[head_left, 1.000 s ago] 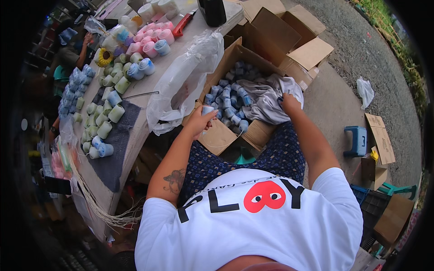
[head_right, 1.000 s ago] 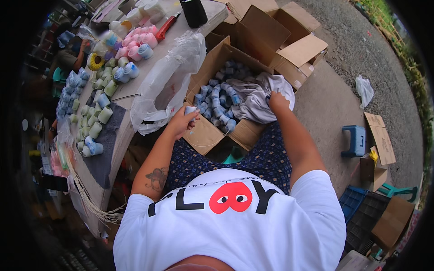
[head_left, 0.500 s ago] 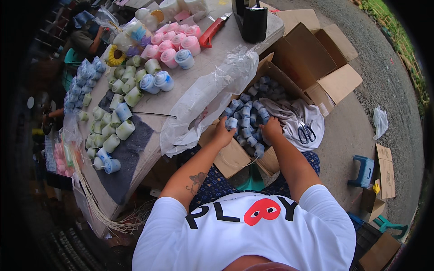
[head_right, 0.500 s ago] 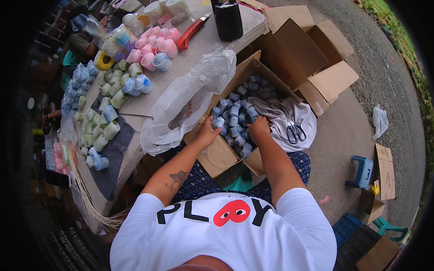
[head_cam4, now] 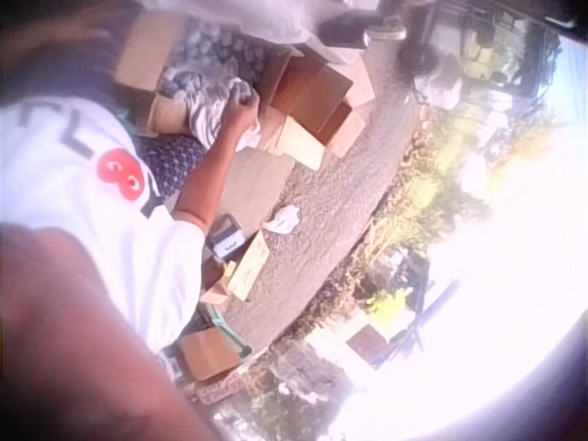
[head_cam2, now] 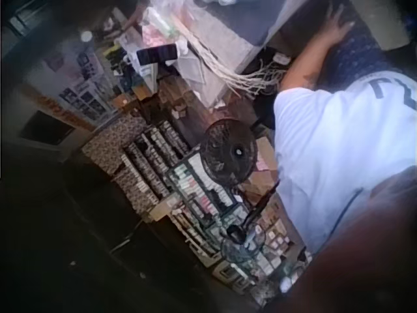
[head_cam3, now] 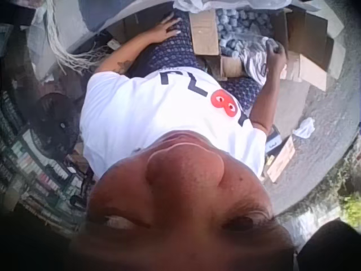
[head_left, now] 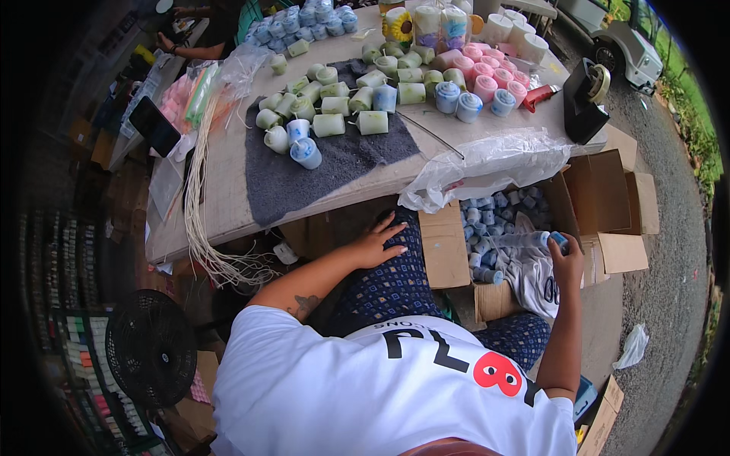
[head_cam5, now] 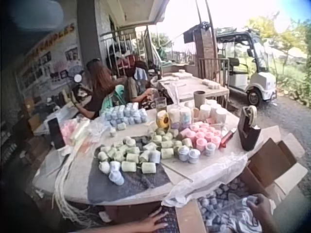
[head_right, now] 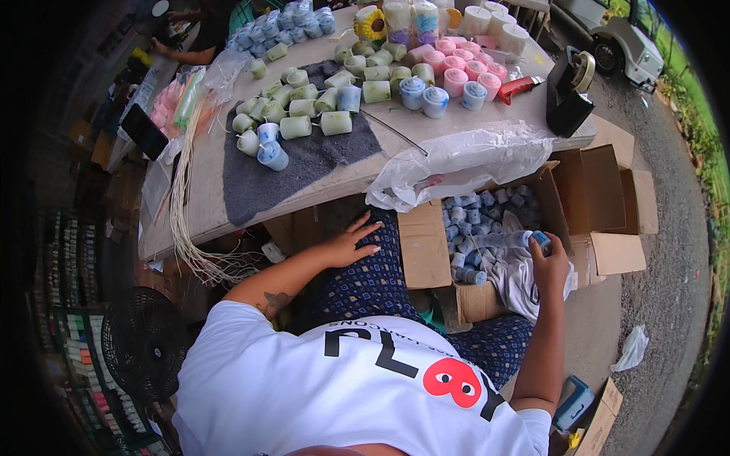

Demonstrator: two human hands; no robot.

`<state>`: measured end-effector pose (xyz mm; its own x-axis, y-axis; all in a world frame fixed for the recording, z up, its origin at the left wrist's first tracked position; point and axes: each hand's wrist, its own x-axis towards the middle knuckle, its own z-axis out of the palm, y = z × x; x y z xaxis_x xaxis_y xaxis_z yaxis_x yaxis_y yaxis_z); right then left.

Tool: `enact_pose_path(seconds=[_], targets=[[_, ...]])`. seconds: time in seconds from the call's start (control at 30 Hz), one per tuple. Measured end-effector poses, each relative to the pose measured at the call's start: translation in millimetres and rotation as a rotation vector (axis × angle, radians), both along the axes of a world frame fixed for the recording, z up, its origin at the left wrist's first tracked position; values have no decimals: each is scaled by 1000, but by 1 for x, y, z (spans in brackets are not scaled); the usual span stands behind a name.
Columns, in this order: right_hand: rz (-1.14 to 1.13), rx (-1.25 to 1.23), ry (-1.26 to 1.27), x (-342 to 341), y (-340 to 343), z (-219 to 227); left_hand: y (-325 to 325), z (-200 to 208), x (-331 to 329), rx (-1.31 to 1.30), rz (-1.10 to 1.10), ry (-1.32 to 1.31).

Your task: The person sits at a table outdoors and repeatedly picks up small cylindrical candles, inserts a wick, and trims the excess with scissors. They place finished candles into a cardboard box and continue the process with multiple units.

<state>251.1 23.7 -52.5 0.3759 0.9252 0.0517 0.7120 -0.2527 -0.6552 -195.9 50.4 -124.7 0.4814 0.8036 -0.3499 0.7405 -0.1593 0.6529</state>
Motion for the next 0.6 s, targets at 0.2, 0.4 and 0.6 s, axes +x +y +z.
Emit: enact_pose_path(seconds=[0.2,0.4,0.6], targets=[[-6,186,8,-16,3,73,-25,6,-9,-154,78,24],[5,309,-20,-21,12,154,-35,-6,-19,-101,135,-46],[19,262,-209,-53,-5,148,-35,-16,-20,-94,149,-85]])
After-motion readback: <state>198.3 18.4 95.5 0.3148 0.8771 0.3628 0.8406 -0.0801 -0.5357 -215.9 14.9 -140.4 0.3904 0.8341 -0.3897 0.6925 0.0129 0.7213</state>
